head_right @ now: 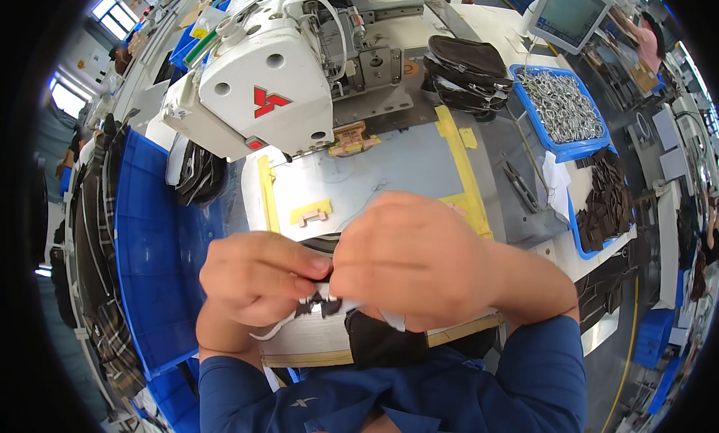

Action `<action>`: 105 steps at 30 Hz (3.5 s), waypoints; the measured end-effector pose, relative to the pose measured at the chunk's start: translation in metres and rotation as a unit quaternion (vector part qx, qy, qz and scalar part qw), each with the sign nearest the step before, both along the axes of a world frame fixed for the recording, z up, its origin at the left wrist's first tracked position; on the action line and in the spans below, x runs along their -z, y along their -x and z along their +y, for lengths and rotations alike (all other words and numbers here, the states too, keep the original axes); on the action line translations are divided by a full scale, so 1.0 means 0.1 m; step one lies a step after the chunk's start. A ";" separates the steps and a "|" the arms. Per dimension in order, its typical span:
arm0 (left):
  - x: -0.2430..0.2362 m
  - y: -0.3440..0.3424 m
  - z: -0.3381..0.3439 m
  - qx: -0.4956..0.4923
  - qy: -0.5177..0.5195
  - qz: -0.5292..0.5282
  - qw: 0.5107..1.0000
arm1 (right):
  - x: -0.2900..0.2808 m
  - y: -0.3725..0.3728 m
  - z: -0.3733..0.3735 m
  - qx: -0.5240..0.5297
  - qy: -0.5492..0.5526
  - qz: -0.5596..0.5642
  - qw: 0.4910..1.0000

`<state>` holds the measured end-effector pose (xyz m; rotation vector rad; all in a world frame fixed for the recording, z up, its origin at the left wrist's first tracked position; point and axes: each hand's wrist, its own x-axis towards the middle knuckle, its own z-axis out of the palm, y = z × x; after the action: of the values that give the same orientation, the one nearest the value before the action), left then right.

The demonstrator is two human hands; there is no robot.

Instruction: The person operates an industrial sewing machine to attach zippers to small fabric pouches. They repeatedly position the pouches under the needle, sew along the zipper edges, and trim excess threads. The finished pouches are stacked on the table.

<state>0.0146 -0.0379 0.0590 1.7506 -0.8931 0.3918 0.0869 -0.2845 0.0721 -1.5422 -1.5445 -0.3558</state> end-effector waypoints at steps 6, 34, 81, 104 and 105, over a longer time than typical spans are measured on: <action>0.18 -0.07 -0.01 0.089 0.193 0.241 0.947 | 0.06 0.00 0.00 0.067 0.057 0.274 0.958; 0.23 -0.03 -0.24 -0.187 -0.107 0.030 0.976 | 0.14 -0.01 0.10 0.133 0.051 0.006 0.990; 0.97 -0.66 -0.07 -0.185 -0.415 0.005 0.891 | 0.80 -0.90 0.43 0.345 0.401 0.270 0.804; 0.95 -0.80 -0.05 -0.124 -0.386 0.077 0.911 | 0.95 -0.80 0.14 0.111 0.373 0.054 0.919; 0.96 -0.80 -0.05 -0.123 -0.385 0.083 0.911 | 0.96 -0.80 0.14 0.110 0.374 0.050 0.919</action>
<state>0.0945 -0.0425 -0.0365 2.5956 -0.7484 0.0311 0.1672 -0.2706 -0.0236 -2.2899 -1.5037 0.2332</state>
